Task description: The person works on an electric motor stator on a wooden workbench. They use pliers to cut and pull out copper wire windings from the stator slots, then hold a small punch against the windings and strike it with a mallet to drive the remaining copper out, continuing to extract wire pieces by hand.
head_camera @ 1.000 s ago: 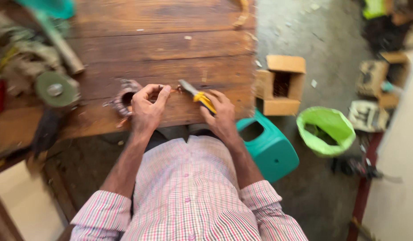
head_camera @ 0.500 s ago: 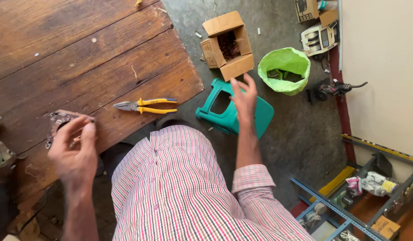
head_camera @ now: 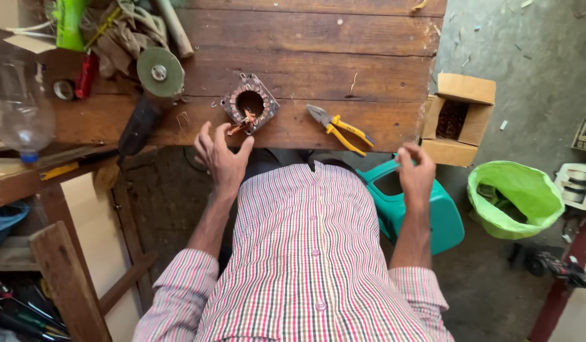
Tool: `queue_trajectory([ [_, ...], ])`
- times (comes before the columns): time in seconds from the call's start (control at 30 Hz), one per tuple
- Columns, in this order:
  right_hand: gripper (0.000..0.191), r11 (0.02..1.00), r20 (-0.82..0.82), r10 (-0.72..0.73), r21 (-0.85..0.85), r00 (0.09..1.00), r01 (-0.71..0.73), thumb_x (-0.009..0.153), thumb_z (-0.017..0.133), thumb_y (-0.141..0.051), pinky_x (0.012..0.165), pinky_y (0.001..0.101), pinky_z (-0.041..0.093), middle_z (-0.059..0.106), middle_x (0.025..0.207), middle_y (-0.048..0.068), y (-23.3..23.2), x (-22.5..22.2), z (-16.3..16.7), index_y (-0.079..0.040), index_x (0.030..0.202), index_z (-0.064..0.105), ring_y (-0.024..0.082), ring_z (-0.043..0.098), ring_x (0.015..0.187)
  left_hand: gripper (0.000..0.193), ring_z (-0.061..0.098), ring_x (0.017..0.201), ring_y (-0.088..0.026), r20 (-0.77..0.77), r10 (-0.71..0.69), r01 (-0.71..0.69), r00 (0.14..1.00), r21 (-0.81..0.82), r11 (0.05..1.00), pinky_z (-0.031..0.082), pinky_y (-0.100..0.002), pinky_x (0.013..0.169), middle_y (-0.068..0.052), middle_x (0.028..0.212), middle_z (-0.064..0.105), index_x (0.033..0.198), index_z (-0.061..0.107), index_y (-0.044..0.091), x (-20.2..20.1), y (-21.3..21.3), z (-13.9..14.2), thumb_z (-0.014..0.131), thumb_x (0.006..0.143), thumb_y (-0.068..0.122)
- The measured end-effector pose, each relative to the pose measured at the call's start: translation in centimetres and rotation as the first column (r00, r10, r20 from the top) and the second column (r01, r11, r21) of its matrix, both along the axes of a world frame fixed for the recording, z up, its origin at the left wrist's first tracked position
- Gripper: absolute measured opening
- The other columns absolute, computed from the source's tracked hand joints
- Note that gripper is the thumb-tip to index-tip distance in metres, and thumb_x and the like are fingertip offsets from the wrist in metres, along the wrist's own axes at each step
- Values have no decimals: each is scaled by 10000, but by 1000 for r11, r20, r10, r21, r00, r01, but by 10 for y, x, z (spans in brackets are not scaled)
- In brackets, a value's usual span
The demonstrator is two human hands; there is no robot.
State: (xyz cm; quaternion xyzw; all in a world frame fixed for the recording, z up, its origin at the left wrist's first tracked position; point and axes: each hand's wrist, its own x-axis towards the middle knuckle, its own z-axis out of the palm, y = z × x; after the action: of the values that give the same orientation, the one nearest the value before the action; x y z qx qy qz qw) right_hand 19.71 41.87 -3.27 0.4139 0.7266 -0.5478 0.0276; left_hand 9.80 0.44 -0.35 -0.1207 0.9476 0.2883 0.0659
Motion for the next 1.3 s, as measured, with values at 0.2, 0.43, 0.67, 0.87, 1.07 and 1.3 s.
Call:
queue_trajectory([
  [0.2, 224, 989, -141, 144, 41, 980, -139, 1005, 672, -144, 765, 262, 569, 725, 1033, 62, -26, -56, 52, 1, 1174, 701, 122, 711, 895, 244, 492, 1283, -355, -203, -11, -2, 979, -67, 998, 385, -613, 984, -182, 1325, 631, 878, 739, 69, -7, -1, -20, 791, 941, 298],
  [0.43, 238, 902, -107, 408, 205, 907, -381, 987, 699, -170, 801, 310, 594, 735, 1099, 109, -86, -82, 68, -21, 1171, 723, 173, 721, 944, 282, 693, 706, -153, 341, 310, -459, 887, 587, 667, 544, -333, 660, -57, 782, 736, 888, 729, 0, -10, 2, -33, 774, 908, 278],
  [0.67, 280, 687, -150, 727, 178, 670, -705, 960, 680, -228, 754, 331, 601, 757, 1023, 119, -173, -129, 69, -44, 1165, 727, 208, 735, 858, 270, 695, 699, -192, 79, 188, -203, 979, 339, 918, 555, -362, 683, -100, 761, 730, 883, 741, -3, -13, -1, -28, 796, 845, 258],
  [0.87, 298, 328, 98, 920, 338, 379, -882, 941, 676, -354, 764, 470, 571, 747, 891, 191, -261, -207, 56, -70, 981, 755, 369, 731, 849, 302, 670, 706, -254, -63, 226, -196, 972, 308, 931, 539, -407, 705, -116, 774, 676, 810, 679, 2, -16, 8, -33, 821, 817, 269],
  [1.07, 342, 204, 311, 909, 248, 277, -947, 825, 736, -367, 781, 480, 578, 727, 918, 231, -295, -237, 43, -33, 895, 754, 389, 719, 889, 312, 637, 787, -309, -103, 208, -176, 973, 254, 951, 506, -449, 722, -113, 834, 624, 806, 639, 25, -12, 3, -34, 805, 850, 285],
  [1.3, 327, 296, 295, 905, 76, 305, -952, 791, 755, -315, 784, 421, 589, 777, 906, 185, -298, -238, 38, -50, 980, 785, 324, 764, 838, 288, 636, 797, -310, -96, 242, -212, 966, 248, 945, 499, -462, 722, -100, 812, 625, 779, 646, 40, -10, -7, -34, 800, 855, 271],
])
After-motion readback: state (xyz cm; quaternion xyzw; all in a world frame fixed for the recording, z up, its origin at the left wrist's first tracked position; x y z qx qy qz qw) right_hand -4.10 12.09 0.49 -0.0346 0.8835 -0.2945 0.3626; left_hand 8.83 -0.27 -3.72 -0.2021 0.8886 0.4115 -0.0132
